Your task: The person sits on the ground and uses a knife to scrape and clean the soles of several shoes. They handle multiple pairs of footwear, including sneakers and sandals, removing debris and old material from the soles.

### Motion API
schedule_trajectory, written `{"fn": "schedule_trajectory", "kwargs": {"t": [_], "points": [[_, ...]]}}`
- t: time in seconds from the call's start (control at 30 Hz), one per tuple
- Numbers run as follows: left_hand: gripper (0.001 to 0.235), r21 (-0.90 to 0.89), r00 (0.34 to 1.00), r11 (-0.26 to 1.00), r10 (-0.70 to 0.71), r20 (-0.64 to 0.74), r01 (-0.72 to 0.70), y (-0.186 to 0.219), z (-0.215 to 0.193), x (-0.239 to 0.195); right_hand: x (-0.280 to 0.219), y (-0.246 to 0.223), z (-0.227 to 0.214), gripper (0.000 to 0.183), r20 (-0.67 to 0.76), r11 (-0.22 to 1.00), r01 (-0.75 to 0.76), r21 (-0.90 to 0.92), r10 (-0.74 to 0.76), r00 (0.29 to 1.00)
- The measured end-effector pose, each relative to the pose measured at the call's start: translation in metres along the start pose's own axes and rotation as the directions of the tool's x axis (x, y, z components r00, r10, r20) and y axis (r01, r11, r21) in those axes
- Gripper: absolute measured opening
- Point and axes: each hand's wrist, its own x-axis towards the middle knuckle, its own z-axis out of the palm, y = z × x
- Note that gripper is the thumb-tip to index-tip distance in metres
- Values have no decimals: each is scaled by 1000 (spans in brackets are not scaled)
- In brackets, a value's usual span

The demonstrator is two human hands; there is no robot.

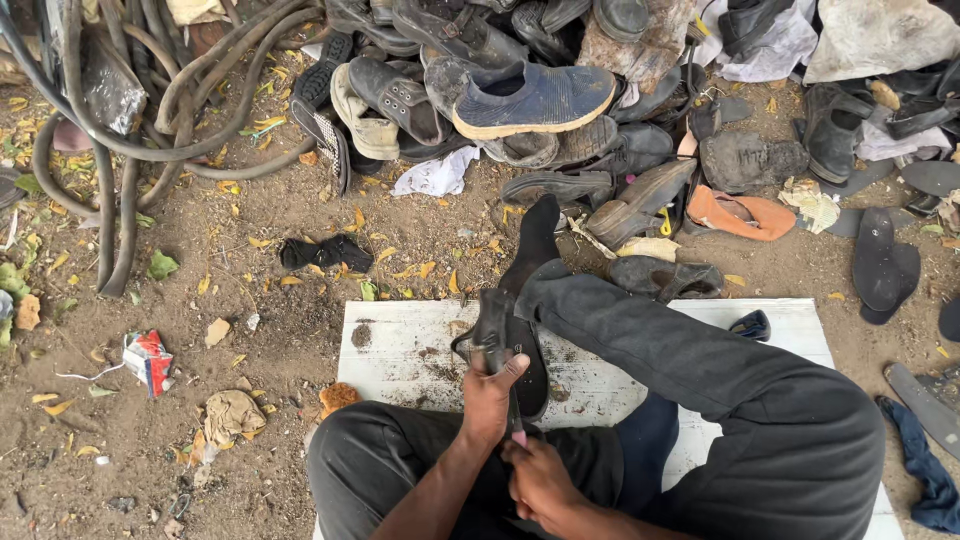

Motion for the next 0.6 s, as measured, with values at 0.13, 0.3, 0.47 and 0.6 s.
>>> {"fn": "schedule_trajectory", "kwargs": {"t": [0.13, 0.3, 0.47, 0.6], "points": [[26, 499, 948, 835, -81, -307, 233, 0, -14, 0, -18, -16, -43, 37, -70, 884, 371, -285, -405, 912], [25, 509, 894, 838, 61, -445, 196, -14, -16, -1, 31, -78, -73, 44, 174, 388, 579, -718, -705, 688], [22, 628, 903, 764, 152, -403, 152, -12, -14, -8, 78, -119, -43, 37, 258, 293, 552, -781, -654, 711], [26, 569, 895, 784, 40, -445, 248, -6, -13, -10, 31, -107, -36, 37, 231, 343, 502, -794, -593, 772]]}}
